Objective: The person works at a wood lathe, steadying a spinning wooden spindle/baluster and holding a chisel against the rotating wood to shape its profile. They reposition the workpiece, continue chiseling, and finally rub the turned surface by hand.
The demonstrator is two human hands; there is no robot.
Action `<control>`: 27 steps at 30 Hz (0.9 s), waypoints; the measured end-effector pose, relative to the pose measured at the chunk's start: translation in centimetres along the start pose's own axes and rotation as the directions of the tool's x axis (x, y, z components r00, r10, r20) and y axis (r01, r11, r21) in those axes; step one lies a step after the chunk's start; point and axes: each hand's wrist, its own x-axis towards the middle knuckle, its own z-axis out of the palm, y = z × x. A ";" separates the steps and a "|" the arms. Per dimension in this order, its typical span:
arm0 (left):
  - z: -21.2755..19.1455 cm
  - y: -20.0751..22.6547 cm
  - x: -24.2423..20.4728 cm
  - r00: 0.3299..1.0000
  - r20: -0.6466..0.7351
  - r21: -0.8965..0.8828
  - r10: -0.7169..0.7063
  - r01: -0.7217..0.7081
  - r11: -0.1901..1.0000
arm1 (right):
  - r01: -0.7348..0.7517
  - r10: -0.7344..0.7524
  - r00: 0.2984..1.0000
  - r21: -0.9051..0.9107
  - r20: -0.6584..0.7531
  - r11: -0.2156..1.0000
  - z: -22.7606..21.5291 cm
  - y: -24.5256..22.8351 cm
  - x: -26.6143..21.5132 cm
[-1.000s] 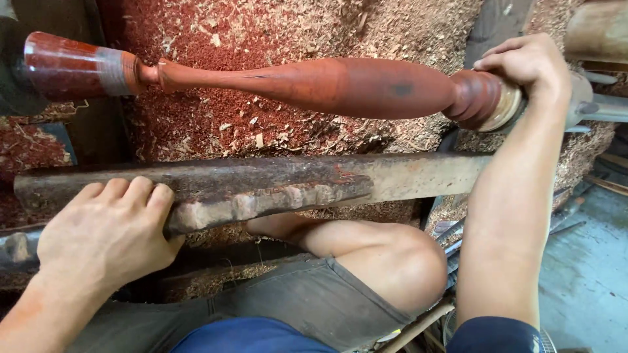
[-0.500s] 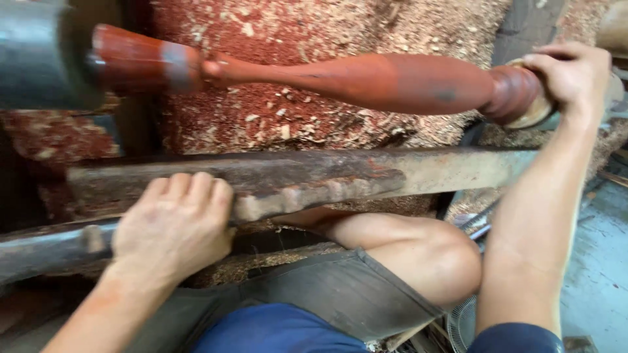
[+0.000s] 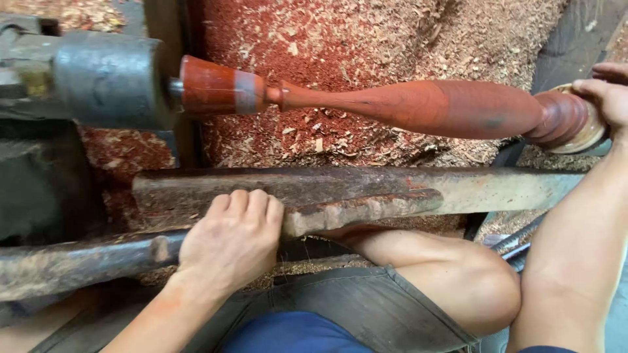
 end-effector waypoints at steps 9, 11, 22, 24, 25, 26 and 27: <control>-0.1 0.3 0.4 0.982 0.188 0.060 -0.034 0.023 0.998 | -0.073 0.067 0.997 -0.129 -0.048 0.989 1.2 -12.6 -4.0; 1.2 0.3 -0.3 0.985 0.162 0.050 -0.051 0.044 0.998 | -0.074 0.068 0.996 -0.117 -0.055 0.990 1.3 -14.1 -4.8; 1.1 0.5 -0.6 0.981 0.157 0.018 -0.114 0.113 0.993 | 0.000 0.000 1.000 -0.011 -0.023 1.000 1.4 -7.2 -4.9; 1.1 0.3 -0.5 0.984 0.159 0.016 -0.082 0.080 0.997 | 0.180 -0.175 0.983 -0.089 0.062 0.980 0.3 -2.4 -5.0; 1.1 0.3 -0.4 0.983 0.160 0.012 -0.088 0.087 0.996 | 0.184 -0.178 0.982 -0.091 0.069 0.979 0.8 -4.4 -6.1; 1.0 0.3 -0.3 0.978 0.186 0.020 -0.091 0.089 0.996 | 0.050 -0.052 0.998 0.060 0.026 0.997 1.4 -6.5 -7.3; 0.9 0.3 -0.2 0.973 0.210 0.028 -0.096 0.092 0.995 | -0.078 0.079 0.997 0.215 0.004 0.974 2.0 -8.6 -8.2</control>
